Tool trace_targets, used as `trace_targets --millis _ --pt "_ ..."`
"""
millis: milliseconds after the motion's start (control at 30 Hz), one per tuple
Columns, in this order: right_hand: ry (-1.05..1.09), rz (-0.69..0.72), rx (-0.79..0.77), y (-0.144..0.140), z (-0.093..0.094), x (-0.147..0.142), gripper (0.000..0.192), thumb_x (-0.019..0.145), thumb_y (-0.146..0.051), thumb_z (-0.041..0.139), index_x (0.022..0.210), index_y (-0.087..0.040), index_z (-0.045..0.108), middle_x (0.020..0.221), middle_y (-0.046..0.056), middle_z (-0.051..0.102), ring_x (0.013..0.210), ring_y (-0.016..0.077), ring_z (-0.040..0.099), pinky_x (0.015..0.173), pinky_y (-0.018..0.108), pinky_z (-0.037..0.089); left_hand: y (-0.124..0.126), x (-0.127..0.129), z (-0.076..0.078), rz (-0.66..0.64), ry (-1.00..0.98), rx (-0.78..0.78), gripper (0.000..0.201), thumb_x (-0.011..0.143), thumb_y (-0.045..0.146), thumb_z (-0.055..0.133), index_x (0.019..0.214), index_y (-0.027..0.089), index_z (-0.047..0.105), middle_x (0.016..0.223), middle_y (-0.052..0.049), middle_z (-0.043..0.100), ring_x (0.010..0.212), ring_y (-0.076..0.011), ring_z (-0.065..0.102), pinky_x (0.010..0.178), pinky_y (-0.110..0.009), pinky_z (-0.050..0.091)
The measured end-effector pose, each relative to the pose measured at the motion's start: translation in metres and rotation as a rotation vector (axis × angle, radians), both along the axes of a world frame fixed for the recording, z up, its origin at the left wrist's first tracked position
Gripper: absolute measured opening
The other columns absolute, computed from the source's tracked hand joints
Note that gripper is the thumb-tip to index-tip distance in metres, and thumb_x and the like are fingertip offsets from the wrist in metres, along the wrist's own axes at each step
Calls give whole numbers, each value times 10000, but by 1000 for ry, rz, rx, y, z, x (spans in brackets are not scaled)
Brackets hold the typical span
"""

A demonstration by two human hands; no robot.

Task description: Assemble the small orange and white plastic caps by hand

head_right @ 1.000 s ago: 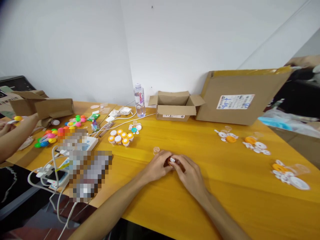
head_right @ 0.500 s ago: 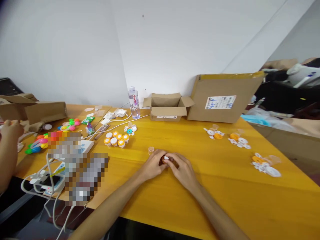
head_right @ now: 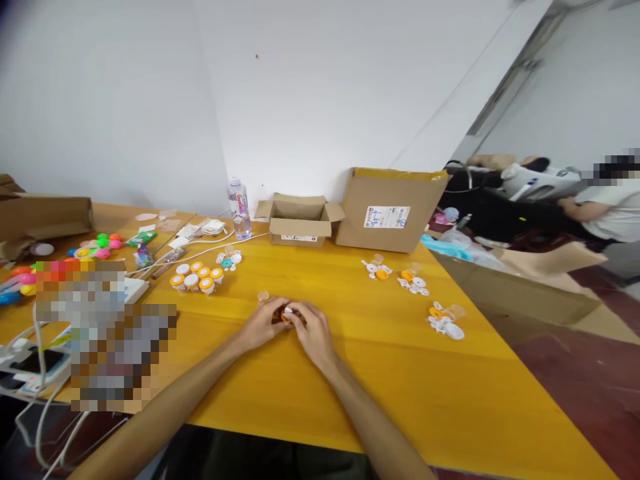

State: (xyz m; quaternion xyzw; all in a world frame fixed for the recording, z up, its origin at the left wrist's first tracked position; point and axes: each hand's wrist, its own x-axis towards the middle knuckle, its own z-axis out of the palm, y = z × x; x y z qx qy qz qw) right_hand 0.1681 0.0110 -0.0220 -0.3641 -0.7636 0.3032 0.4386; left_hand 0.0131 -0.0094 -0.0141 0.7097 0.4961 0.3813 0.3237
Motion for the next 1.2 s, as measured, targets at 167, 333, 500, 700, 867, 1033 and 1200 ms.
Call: trace_targets --millis 167,333,500,700,867,1033,1200 --pt "7 -18 -25 0 0 -1 224 898 -358 505 853 -234 687 827 35 727 751 191 664 704 292 537 -1 0 2 6 -20 -20 132 746 138 662 856 185 605 817 1 593 785 -156 529 752 -265 429" --pt "-30 -4 31 -1 2 -1 223 910 -340 496 855 -234 684 831 42 725 767 198 669 731 307 542 -1 -1 1 13 -10 -25 132 756 163 662 876 188 614 844 -6 610 793 -158 535 754 -265 440" --pt "-60 5 95 -2 4 1 216 924 -317 492 839 -236 673 806 42 720 752 199 674 725 308 543 1 -1 0 9 -7 -19 180 737 145 683 902 193 628 854 -5 623 815 -164 547 770 -269 437" --pt "-95 14 148 -2 4 1 245 940 -324 467 828 -239 667 785 44 709 742 197 668 715 308 540 1 -1 1 -6 17 -20 214 737 136 683 936 198 636 887 -12 642 848 -175 562 799 -278 436" --pt "-85 30 155 -1 5 1 253 944 -331 465 817 -234 662 776 41 701 730 194 659 708 308 535 1 -1 0 -10 8 -11 234 733 121 684 950 193 633 904 -18 643 876 -180 563 816 -284 433" --pt "-94 37 137 -1 7 1 276 946 -344 448 808 -240 663 789 44 701 739 200 658 713 319 534 3 -2 -2 -11 4 -11 249 729 137 694 964 195 631 909 -16 643 869 -181 565 815 -288 435" --pt "-103 19 118 0 7 2 253 931 -349 468 801 -242 657 794 43 705 744 202 659 713 321 534 3 -2 -4 -17 -10 -12 248 735 154 689 973 195 630 935 -20 649 878 -182 573 822 -294 438"
